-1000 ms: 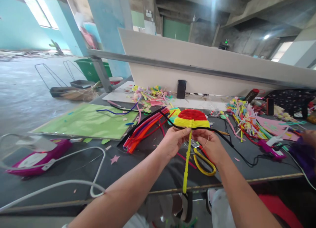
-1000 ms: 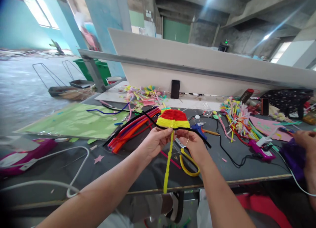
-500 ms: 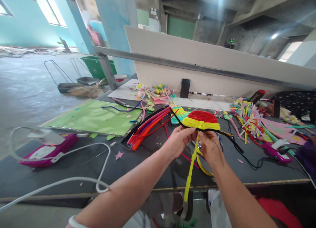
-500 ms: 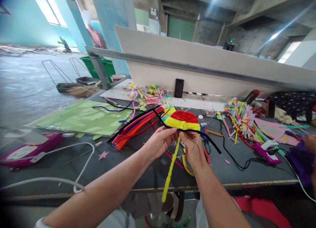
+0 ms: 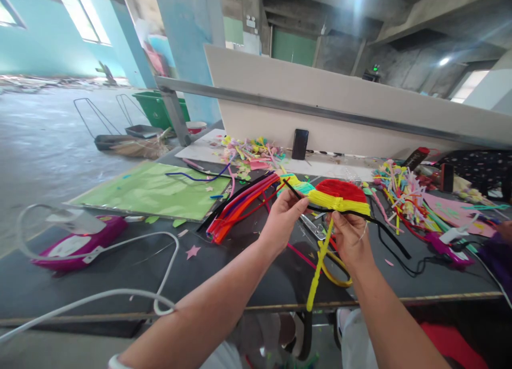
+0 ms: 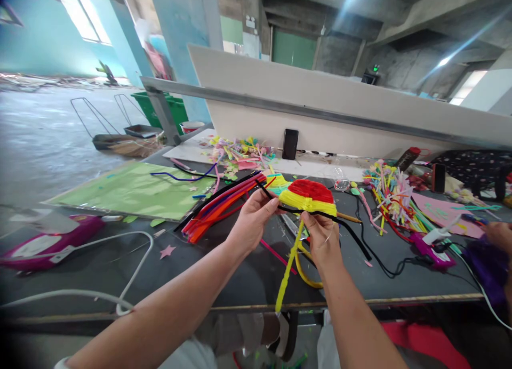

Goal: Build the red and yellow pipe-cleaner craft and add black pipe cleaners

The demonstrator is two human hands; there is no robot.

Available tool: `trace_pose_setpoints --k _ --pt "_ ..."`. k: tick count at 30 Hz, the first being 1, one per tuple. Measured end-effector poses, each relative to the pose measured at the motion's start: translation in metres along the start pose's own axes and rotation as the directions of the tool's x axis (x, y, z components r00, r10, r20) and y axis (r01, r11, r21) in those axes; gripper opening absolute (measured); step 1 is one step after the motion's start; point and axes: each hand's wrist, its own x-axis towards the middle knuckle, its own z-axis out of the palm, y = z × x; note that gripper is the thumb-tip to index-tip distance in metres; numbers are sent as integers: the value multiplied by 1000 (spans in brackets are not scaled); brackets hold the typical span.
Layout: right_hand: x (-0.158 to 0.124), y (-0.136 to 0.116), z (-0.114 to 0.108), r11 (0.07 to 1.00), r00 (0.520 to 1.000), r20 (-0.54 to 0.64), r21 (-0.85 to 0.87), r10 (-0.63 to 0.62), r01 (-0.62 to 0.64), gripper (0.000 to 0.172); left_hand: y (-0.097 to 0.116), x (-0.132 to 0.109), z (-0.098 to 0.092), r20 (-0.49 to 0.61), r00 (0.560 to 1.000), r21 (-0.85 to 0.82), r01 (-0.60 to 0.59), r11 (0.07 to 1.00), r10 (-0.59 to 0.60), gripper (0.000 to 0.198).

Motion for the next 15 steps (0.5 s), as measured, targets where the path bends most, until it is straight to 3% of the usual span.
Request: trace_pose_setpoints --k 5,15 --pt "0 0 -2 994 992 -67 -30 -109 107 23 -2 4 -3 -54 997 89 -46 995 51 18" --pt "-4 8 6 982 984 -121 120 -130 145 18 -3 5 -4 -130 991 -67 -41 997 32 19"
